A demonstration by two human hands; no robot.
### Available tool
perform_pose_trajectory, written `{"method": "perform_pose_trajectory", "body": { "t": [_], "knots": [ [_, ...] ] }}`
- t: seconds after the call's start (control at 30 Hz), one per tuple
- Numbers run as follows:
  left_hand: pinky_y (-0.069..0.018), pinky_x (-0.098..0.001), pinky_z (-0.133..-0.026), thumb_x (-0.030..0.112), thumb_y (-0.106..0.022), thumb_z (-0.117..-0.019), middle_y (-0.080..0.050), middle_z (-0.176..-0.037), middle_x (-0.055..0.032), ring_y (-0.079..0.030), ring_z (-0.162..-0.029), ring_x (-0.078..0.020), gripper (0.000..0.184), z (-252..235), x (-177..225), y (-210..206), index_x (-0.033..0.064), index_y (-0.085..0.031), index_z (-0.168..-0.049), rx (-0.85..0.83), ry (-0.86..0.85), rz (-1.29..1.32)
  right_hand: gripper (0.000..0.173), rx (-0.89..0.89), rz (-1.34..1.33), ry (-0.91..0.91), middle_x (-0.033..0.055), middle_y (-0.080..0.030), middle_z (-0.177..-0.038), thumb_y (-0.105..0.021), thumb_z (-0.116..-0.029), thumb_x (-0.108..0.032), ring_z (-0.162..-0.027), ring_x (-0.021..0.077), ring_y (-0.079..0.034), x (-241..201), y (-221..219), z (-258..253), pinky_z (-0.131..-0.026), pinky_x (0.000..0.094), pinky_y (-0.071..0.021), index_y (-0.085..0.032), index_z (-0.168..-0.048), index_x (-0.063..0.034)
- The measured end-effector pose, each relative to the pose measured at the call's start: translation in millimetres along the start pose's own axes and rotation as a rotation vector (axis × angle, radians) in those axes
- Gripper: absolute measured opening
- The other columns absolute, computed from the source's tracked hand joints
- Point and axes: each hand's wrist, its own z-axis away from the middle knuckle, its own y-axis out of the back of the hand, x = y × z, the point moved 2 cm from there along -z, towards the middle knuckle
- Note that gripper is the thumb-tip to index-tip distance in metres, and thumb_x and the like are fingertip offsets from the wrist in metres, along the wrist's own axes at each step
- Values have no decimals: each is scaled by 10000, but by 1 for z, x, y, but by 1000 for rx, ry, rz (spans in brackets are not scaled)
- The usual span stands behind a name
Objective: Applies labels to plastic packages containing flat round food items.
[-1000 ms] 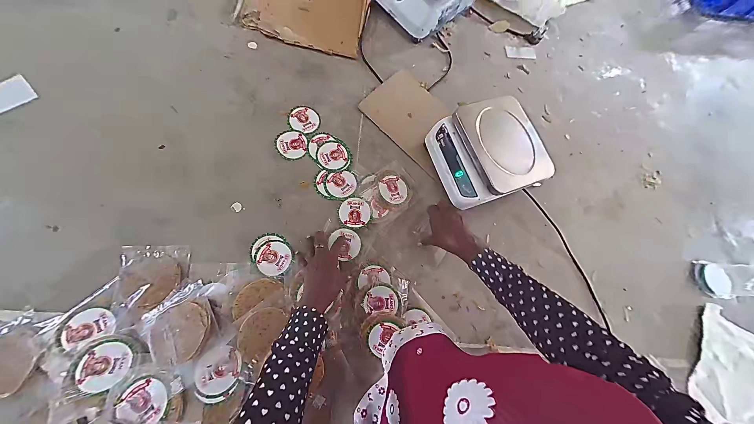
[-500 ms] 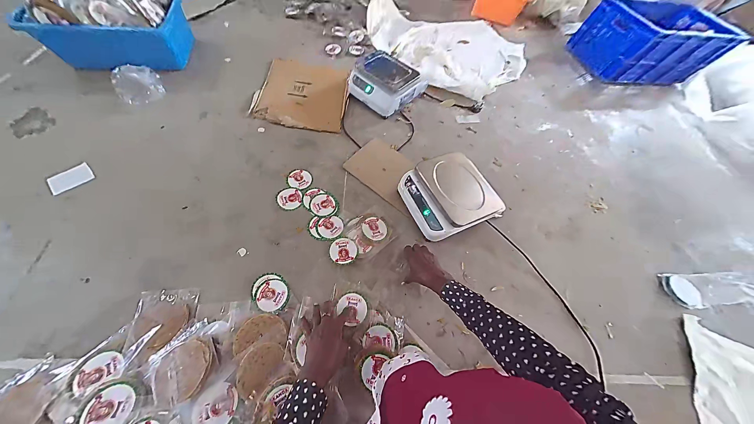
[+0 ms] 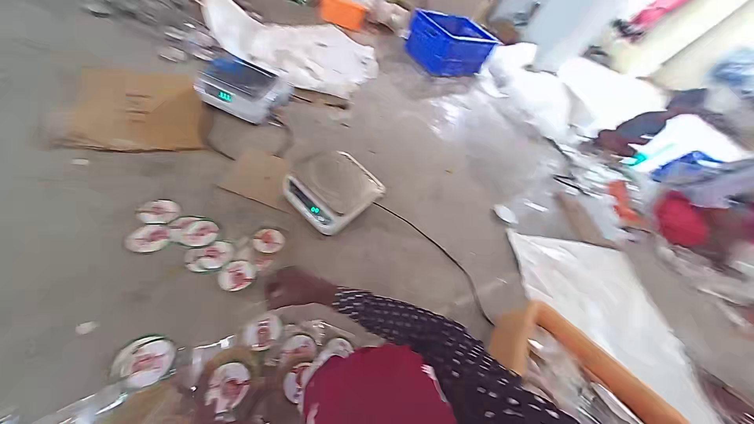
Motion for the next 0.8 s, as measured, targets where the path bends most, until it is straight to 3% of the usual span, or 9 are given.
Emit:
{"method": "perform_pose_trajectory", "body": {
  "t": [0.07,0.13,0.2,0.3,0.4,0.47,0.57,0.7,0.8],
  "knots": [
    [-567,-325,-892,127,-644,-958,-541,-1344,-140,-612,-1148,-131,680,-6,4,7,-74,-268,-1488,-11,166,305,257,-39,-293,67,205,-737,-938,-799,-850,-66,-910,262,-708,-46,-16,-11,-888,403,-542,-721,-1022,107],
    [-589,-366,-887,111,-403,-1068,-666,-1169,-22,-684,-1052,-139,274,-6,34,13,29,-426,-1328,-2,406,621,188,-60,-558,80,177,-692,-840,-766,-843,1,-786,192,-650,-78,-35,-13,-763,335,-518,-693,-961,128],
    [-611,-393,-861,96,-407,-1067,-699,-1005,-17,-719,-929,-170,154,-6,41,15,41,-493,-1182,69,494,744,186,-76,-698,8,181,-681,-868,-741,-875,12,-794,179,-639,-92,-41,-8,-758,326,-526,-673,-995,137],
    [-624,-292,-681,82,-476,-1056,-673,-833,31,-702,-726,-88,64,4,26,11,63,-501,-1111,156,482,689,303,-78,-764,-150,263,-671,-1021,-743,-872,27,-926,247,-646,-87,-42,2,-846,370,-525,-625,-1112,170],
    [-582,-231,-572,17,-470,-1023,-674,-729,49,-659,-629,-55,154,15,30,12,91,-586,-954,194,533,683,577,-253,-1026,-303,293,-547,-1373,-641,-970,-39,-1185,277,-603,-82,-48,14,-1014,422,-499,-381,-1460,118],
    [-571,-240,-539,11,-507,-1023,-688,-765,7,-656,-622,-84,131,23,28,12,55,-623,-981,220,606,664,586,-365,-1130,-333,146,-596,-1317,-584,-1008,-93,-1095,137,-633,-71,-57,26,-967,338,-536,-331,-1526,7],
    [-579,-286,-554,35,-583,-1004,-686,-819,-61,-658,-635,-135,91,32,22,7,-9,-629,-1070,206,665,612,391,-347,-923,-475,29,-685,-993,-693,-946,-81,-808,56,-649,-39,-69,35,-751,255,-564,-556,-1309,-28],
    [-619,-361,-715,59,-623,-989,-689,-1027,-153,-707,-802,-201,257,36,1,-17,-64,-604,-1215,-54,609,325,473,-27,-567,-654,119,-715,-1008,-817,-849,-88,-817,156,-689,36,-39,48,-747,332,-591,-612,-1263,10],
    [-585,-390,-860,161,-679,-948,-720,-1053,-127,-708,-925,-201,303,45,-11,-36,-7,-669,-1200,-266,427,-60,555,210,-207,-748,254,-689,-1084,-870,-803,-120,-942,372,-683,105,3,61,-851,567,-557,-613,-1263,53]
  ]
}}
